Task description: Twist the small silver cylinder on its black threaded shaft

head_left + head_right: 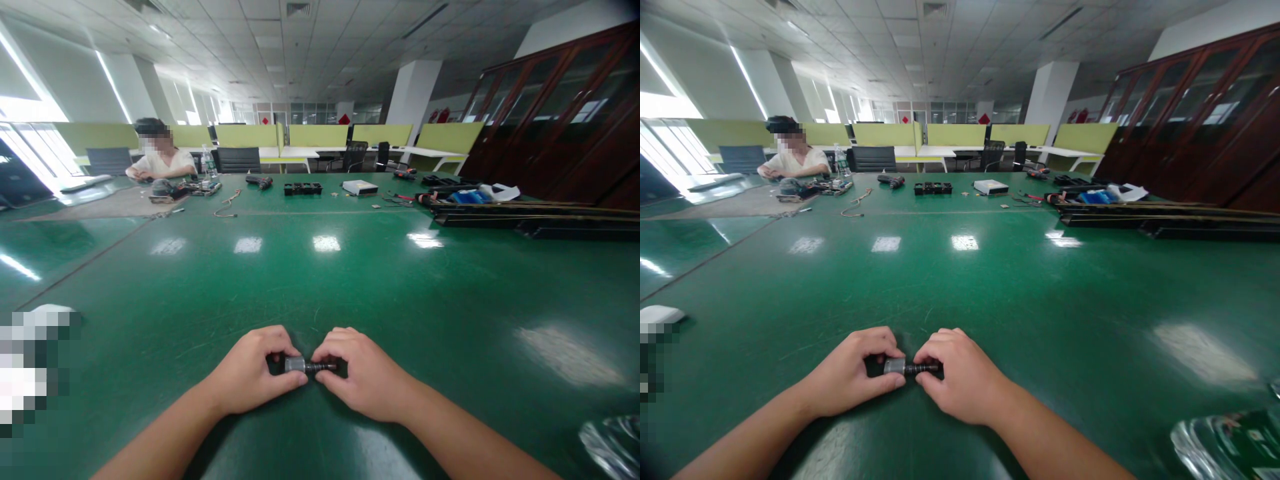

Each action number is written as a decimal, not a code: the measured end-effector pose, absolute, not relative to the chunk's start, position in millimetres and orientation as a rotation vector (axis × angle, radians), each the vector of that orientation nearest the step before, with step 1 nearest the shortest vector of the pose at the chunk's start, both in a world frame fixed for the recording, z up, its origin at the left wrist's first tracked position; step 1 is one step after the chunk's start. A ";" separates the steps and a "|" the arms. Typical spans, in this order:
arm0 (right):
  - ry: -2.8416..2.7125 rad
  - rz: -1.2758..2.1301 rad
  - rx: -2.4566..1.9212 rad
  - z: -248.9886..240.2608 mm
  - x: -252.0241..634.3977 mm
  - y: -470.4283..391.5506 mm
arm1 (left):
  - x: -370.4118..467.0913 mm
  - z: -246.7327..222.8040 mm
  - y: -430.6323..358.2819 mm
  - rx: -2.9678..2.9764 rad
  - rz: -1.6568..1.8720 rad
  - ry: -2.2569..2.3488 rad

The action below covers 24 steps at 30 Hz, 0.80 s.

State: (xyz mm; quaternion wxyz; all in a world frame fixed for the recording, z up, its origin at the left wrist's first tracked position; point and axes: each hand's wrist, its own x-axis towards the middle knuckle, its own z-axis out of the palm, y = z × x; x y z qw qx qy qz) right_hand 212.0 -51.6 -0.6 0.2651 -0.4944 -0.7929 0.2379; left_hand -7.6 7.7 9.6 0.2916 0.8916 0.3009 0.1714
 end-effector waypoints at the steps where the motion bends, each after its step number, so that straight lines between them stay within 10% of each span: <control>1: -2.141 0.643 -1.337 -0.5 212.0 -51.7 | -7.8 9.8 7.6 2.374 0.454 0.801; 24: -2.155 0.602 -1.410 3.8 224.1 -48.7 | -8.5 11.6 8.1 2.348 0.440 0.804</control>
